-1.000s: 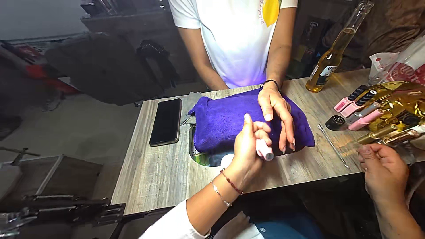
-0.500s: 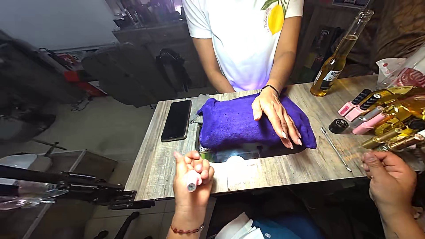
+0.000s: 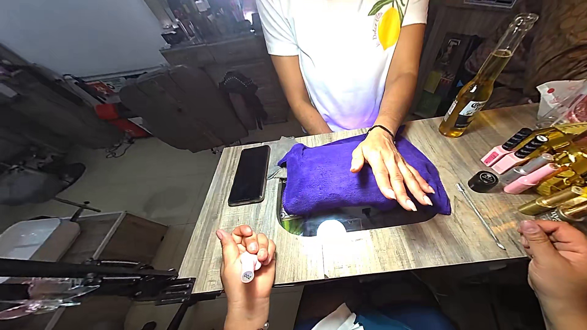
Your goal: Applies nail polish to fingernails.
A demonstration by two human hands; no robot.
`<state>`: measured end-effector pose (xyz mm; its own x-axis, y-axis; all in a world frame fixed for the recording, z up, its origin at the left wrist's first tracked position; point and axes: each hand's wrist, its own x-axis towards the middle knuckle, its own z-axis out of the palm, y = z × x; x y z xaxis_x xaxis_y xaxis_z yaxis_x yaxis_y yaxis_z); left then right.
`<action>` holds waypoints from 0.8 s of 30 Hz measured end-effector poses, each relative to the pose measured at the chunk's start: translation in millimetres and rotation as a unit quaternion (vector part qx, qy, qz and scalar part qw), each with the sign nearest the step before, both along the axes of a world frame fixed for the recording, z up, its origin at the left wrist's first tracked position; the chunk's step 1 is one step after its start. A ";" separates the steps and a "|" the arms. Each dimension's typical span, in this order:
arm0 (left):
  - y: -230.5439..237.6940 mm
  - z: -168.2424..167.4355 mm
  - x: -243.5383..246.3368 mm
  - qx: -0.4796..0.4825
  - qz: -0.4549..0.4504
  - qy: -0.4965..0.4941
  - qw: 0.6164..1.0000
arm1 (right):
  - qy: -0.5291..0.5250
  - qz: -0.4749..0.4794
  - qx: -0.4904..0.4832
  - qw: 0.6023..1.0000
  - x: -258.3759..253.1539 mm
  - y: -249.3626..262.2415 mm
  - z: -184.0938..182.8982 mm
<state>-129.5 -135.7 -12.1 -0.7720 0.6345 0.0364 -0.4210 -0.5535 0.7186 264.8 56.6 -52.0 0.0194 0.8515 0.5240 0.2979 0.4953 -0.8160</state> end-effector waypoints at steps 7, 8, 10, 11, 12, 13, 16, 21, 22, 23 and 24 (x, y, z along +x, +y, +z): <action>2.0 15.5 -11.5 -0.066 -0.102 -0.089 0.989 | 0.022 0.026 -0.023 0.999 -13.0 -6.8 27.7; 3.6 19.0 -13.9 -0.084 -0.124 -0.090 0.985 | -0.002 0.040 -0.009 0.999 -22.3 -7.5 37.3; 10.8 25.8 -18.6 -0.111 -0.170 -0.096 0.974 | -0.095 0.062 -0.020 0.993 -48.0 -7.5 61.4; 15.8 28.6 -20.2 -0.124 -0.197 -0.091 0.968 | -0.141 0.073 -0.045 0.986 -63.8 -4.1 72.1; 21.4 30.5 -20.8 -0.133 -0.220 -0.084 0.963 | -0.176 0.085 -0.077 0.978 -80.4 3.5 78.3; 27.0 31.3 -21.0 -0.142 -0.246 -0.072 0.956 | -0.200 0.097 -0.116 0.968 -96.3 13.2 80.6; 45.2 30.0 -17.5 -0.176 -0.297 -0.063 0.937 | -0.230 0.130 -0.218 0.940 -131.7 43.2 72.3; 52.4 35.3 -6.2 -0.201 -0.274 -0.088 0.936 | -0.157 0.143 -0.235 0.948 -143.2 39.6 62.3; 47.4 38.3 -4.9 -0.193 -0.271 -0.081 0.939 | -0.140 0.143 -0.224 0.954 -138.3 32.7 63.3; 39.7 41.9 -3.6 -0.180 -0.269 -0.069 0.944 | -0.119 0.145 -0.212 0.959 -132.6 23.3 65.1; 28.9 46.4 -2.4 -0.165 -0.270 -0.050 0.947 | -0.103 0.145 -0.200 0.963 -126.8 10.9 67.3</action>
<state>-132.0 -106.7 34.3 -0.3208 0.9020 -0.2889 -0.6533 0.0101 0.7571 138.1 67.5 15.3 -0.3190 0.9402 0.1195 0.3703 0.2397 -0.8975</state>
